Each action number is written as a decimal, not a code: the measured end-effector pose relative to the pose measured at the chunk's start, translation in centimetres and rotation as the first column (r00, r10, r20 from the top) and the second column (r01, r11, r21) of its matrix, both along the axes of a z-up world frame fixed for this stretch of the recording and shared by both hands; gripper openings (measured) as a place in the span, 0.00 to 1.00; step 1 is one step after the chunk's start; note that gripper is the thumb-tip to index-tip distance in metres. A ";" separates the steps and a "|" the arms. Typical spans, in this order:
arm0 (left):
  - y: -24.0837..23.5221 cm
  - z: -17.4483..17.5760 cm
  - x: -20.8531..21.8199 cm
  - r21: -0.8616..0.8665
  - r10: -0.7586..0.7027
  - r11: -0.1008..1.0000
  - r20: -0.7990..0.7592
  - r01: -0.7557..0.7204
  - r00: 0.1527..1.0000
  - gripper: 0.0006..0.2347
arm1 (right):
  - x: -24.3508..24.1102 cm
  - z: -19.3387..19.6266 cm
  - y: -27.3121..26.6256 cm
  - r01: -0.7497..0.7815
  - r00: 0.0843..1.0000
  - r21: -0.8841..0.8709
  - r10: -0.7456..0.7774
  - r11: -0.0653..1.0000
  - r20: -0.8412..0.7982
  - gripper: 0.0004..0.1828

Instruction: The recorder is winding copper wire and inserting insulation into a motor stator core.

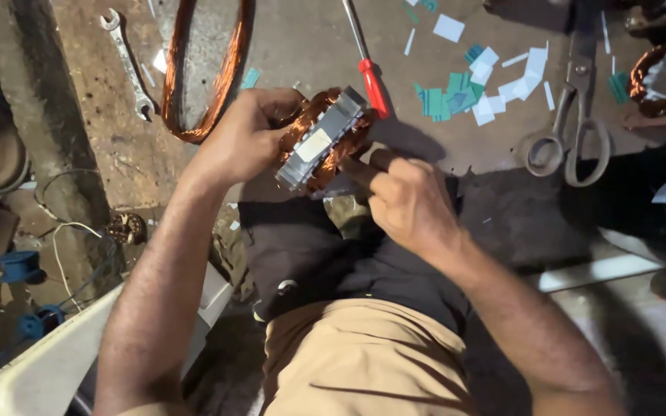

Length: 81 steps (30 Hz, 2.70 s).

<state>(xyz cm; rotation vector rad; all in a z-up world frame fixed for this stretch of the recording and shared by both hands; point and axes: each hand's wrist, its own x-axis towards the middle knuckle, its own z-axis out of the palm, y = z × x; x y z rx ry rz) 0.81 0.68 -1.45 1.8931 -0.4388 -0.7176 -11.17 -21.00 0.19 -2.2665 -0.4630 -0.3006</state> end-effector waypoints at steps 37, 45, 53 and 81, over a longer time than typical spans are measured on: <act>-0.4 5.7 -2.7 -0.136 0.008 0.986 0.605 0.093 0.796 0.15 | 0.6 -1.3 3.0 -0.228 0.967 -0.273 0.249 0.935 0.044 0.13; 1.1 5.8 -0.4 -0.208 -0.020 0.971 0.428 0.120 0.904 0.22 | -1.4 -0.6 2.9 0.028 0.992 -0.231 0.002 0.973 0.130 0.10; 1.2 4.7 0.2 -0.117 -0.093 0.974 0.582 0.196 0.808 0.20 | -2.0 1.8 3.8 0.061 0.980 -0.169 -0.026 0.984 0.199 0.06; 3.7 4.1 -1.2 -0.308 0.029 0.935 0.565 0.178 0.824 0.21 | 1.1 1.5 6.1 -0.074 0.950 -0.451 0.200 0.889 0.239 0.17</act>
